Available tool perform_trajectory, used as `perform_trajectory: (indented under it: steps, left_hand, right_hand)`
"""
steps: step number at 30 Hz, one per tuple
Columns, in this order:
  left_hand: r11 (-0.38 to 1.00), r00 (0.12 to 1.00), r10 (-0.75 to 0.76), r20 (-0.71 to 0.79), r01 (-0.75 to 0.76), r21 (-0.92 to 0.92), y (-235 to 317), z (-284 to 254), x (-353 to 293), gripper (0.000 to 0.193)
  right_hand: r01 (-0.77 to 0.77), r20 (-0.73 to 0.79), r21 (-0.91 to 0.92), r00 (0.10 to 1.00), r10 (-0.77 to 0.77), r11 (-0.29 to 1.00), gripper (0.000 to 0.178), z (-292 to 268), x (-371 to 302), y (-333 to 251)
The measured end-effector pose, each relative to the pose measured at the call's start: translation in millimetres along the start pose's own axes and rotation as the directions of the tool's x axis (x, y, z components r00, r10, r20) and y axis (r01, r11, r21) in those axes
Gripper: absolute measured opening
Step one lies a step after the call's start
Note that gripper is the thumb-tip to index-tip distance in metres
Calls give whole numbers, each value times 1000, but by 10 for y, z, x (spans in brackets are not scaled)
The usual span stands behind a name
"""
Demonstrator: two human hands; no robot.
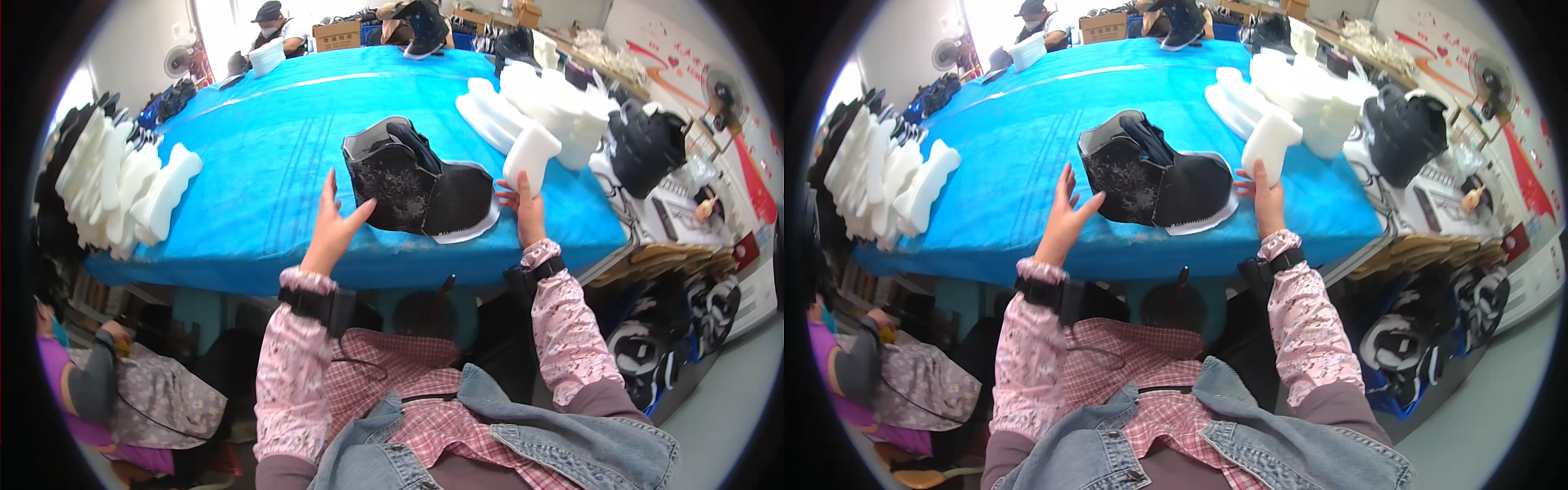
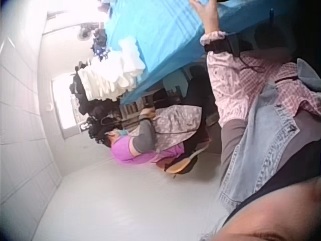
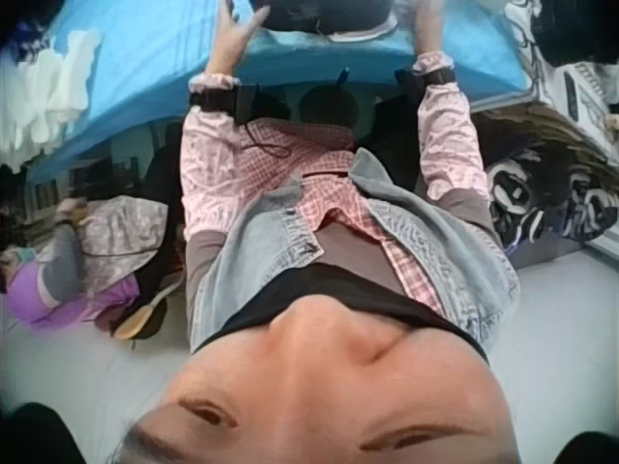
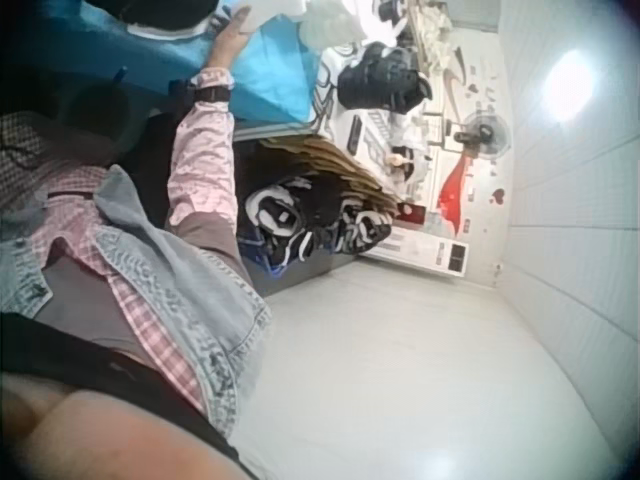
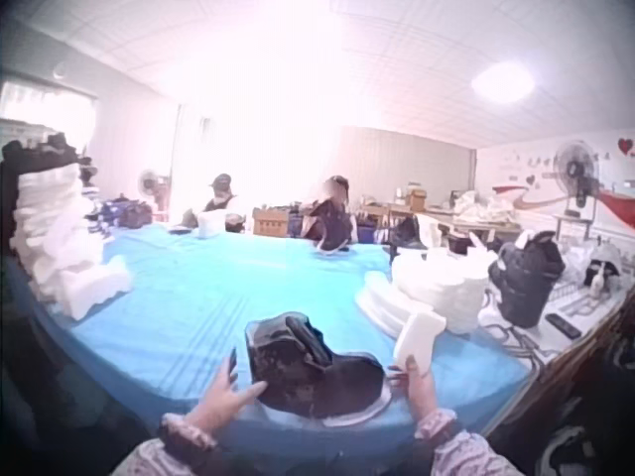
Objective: Manually assembling and inspecting foam and fabric shoe components at a production table.
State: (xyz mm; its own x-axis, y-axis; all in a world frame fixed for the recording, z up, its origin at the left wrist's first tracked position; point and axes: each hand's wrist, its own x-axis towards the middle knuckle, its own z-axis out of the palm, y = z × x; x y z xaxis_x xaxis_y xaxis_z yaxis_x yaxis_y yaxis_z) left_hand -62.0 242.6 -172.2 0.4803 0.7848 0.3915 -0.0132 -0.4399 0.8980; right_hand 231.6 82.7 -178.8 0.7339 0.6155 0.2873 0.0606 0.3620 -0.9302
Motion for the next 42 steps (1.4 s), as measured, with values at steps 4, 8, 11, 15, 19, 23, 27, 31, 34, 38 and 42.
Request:
perform_trajectory:
  steps: [4, 8, 11, 15, 19, 23, 27, 31, 34, 38, 42]
  left_hand:
    - [946, 996, -43, 78, 66, -318, 51, 307, 148, 104]
    - [985, 989, 135, 61, -141, 103, 166, 585, -443, 108]
    - [951, 977, 198, 84, -212, 226, 385, 586, -532, 102]
    - [901, 901, 433, 35, -434, 24, 1141, 435, -718, 54]
    - [573, 568, 736, 369, -232, -786, 1949, 354, -850, 14]
    - [504, 411, 821, 396, -197, -841, 2092, 450, -795, 15]
    - [396, 436, 862, 261, -255, -882, 1939, 436, -641, 16]
    - [492, 501, 784, 368, -137, -860, 2110, 287, -782, 19]
    - [551, 697, 625, 351, -76, -831, 2279, 329, -989, 19]
    - [581, 824, 489, 286, -63, -812, 2114, 321, -947, 11]
    - [730, 948, 283, 147, -114, -674, 1552, 344, -746, 47]
  right_hand:
    - [-10, 46, 29, 999, 8, 1000, 51, -16, -77, 2]
    - [54, 33, 44, 998, -55, 998, 51, -233, -30, -141]
    - [130, 114, 60, 984, -136, 990, 48, -355, -49, -405]
    - [313, 63, -230, 950, -307, 921, 39, -550, -119, -540]
    - [363, 155, -183, 928, -338, 914, 35, -288, -195, -850]
    - [316, 262, -118, 924, -278, 941, 39, -128, -237, -1056]
    - [288, 342, -64, 906, -250, 956, 38, -79, -191, -1034]
    - [293, 422, 16, 865, -272, 956, 39, -2, -220, -1103]
    - [356, 367, -51, 876, -314, 933, 38, 37, -209, -1138]
    - [412, 324, -138, 878, -352, 900, 45, 179, -338, -1195]
    - [407, 308, -173, 887, -344, 897, 44, 173, -374, -1253]
